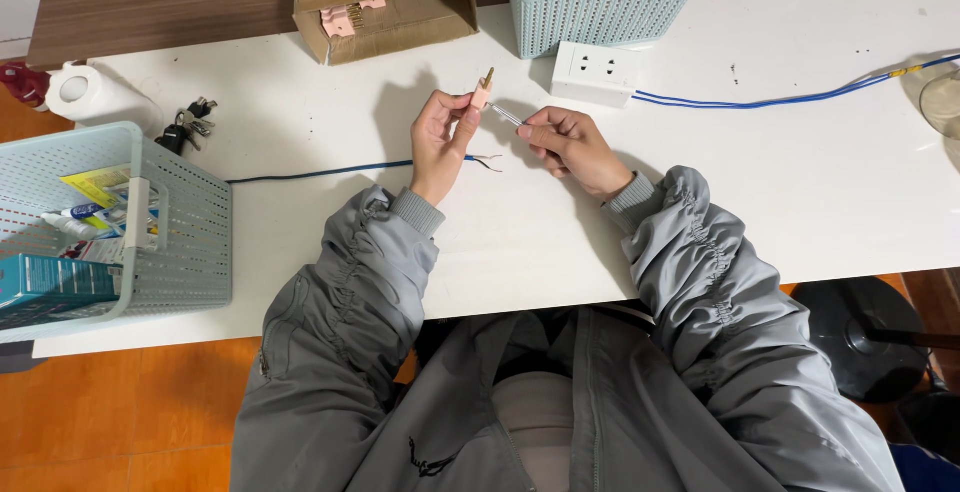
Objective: Assembling an electrical plug by wiring it and securing the housing with a screwdriver
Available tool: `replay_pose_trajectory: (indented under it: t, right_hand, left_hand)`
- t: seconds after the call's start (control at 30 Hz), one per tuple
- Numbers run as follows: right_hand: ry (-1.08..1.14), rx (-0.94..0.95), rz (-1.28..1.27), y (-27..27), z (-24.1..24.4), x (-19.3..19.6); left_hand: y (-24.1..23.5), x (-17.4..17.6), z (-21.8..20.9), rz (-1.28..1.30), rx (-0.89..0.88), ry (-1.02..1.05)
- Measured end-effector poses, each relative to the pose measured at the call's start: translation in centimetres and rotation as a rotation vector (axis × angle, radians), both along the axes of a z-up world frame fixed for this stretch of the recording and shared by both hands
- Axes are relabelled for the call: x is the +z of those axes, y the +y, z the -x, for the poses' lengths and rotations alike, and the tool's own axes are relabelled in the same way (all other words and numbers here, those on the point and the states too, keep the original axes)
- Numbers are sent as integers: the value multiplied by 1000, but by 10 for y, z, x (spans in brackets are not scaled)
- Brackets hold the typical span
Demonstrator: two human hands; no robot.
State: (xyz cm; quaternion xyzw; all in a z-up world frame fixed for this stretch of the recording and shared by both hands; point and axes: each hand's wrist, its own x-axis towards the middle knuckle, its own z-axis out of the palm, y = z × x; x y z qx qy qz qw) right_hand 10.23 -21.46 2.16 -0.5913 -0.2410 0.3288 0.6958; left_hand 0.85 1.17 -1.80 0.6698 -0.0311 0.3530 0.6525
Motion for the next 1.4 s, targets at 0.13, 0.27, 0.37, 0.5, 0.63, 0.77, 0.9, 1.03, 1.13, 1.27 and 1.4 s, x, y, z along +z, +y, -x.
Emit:
replay_pose_trajectory:
  t: [0.13,0.27,0.37,0.5,0.63,0.77,0.9,1.03,1.13,1.27,1.4]
  right_hand:
    - [-613,-160,256,0,-22,-16]
    - [-1157,-240,446,-8,-31,-31]
    - [-1344,-225,502,-11,-35,-40]
    - [-1384,-288,405,-8,-26,-17]
    - [-1061,-226,218,30,-13,20]
    - [-750,-74,241,75,-16,39]
    - [-801,27,165,111,-30,36]
    - [-1004,5,235,159,-55,31]
    - [-1120,-74,277,205,-86,9]
    - [-1120,-162,202,269,-122,-20]
    - [-1037,-138,196,303,-118,-12]
  left_hand:
    - [5,7,-2,-72,39,25]
    - [15,6,-2,-333,248,32]
    - [20,7,0,-490,322,27]
    - [35,-7,-8,-759,378,-51]
    - [44,-9,-8,-966,405,-113]
    - [51,5,-2,-913,282,-17]
    - [69,3,-1,-881,334,34]
    - [85,-8,-10,-950,639,150]
    - [73,6,-2,-709,718,186]
    - [65,16,2,-649,773,199]
    - [64,19,3,-625,783,233]
